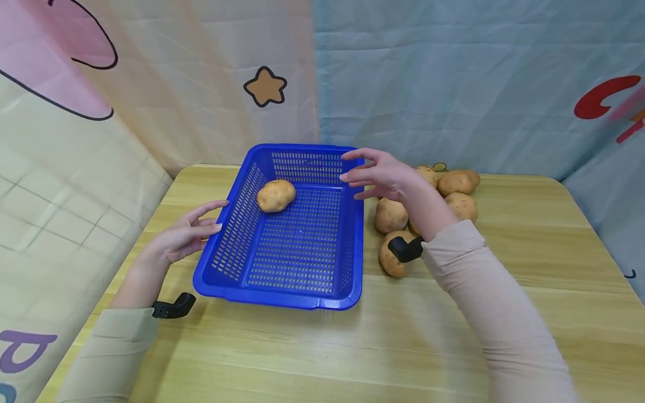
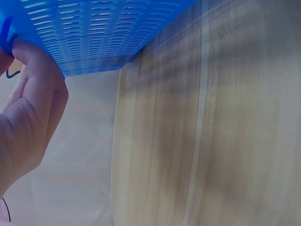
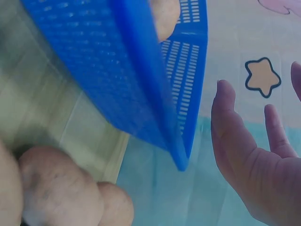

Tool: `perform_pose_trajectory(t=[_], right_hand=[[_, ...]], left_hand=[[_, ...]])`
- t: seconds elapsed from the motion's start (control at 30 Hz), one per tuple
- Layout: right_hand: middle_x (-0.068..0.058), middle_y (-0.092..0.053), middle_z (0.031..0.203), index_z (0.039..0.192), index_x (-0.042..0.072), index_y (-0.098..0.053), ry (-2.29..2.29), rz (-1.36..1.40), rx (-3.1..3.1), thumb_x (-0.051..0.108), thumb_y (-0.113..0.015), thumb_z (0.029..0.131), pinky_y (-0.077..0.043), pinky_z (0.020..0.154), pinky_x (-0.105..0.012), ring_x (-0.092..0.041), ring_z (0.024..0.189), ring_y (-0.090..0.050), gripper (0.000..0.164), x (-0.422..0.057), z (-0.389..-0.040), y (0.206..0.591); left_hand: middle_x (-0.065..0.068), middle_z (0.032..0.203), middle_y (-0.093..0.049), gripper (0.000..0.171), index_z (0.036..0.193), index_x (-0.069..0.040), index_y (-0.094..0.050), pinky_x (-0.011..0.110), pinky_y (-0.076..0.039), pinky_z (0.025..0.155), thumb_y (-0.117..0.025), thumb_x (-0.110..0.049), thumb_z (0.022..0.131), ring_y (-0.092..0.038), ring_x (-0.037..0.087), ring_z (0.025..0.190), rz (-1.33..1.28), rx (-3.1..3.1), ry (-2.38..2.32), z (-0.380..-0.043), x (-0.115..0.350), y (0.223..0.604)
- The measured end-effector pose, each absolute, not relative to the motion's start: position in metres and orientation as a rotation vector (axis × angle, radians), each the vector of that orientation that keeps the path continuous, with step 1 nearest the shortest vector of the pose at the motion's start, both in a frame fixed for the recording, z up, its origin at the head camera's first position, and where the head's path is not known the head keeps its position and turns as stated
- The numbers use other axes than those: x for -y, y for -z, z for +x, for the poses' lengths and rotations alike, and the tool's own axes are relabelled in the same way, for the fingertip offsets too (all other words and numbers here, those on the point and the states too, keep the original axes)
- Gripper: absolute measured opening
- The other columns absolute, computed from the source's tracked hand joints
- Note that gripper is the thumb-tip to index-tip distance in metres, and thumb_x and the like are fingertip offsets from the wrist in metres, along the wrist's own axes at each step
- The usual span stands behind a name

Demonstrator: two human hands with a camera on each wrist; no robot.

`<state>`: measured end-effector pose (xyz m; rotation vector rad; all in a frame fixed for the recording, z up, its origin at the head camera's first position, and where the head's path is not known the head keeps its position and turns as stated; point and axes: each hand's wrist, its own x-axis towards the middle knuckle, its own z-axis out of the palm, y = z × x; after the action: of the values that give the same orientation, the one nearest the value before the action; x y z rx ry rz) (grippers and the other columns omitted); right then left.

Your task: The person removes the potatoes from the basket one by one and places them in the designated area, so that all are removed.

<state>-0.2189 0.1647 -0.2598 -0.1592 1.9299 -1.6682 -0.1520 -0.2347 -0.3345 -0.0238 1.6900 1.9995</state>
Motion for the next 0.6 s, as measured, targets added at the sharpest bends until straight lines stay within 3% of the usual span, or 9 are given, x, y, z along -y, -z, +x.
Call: perform_pose_trajectory(t=[0.37,0.6], right_hand=[[-0.019,-0.032,0.141,0.142,0.011,-0.035,1.704,-0.118,-1.846,0.003,-0.058,0.091,-0.042,0.096,-0.052,-0.034,0.123,-0.042,0.057,-0.120,-0.232,0.262],[-0.016,-0.039,0.140,0.140,0.012,-0.039,1.702,-0.092,-1.828,0.003,-0.062,0.088,-0.042,0.095,-0.054,-0.036,0.121,-0.045,0.057,-0.094,-0.237,0.274]], left_hand=[[0.008,0.099,-0.064,0.052,0.140,-0.015,-0.029,0.033,-0.056,0.073,-0.048,0.001,0.095,-0.065,0.020,0.085,0.009,-1.622,-2.046,-0.153,0.235,0.338],[0.008,0.100,-0.064,0.051,0.139,-0.017,-0.031,0.032,-0.056,0.072,-0.049,0.001,0.095,-0.065,0.020,0.085,-0.017,-1.618,-2.048,-0.154,0.235,0.339]])
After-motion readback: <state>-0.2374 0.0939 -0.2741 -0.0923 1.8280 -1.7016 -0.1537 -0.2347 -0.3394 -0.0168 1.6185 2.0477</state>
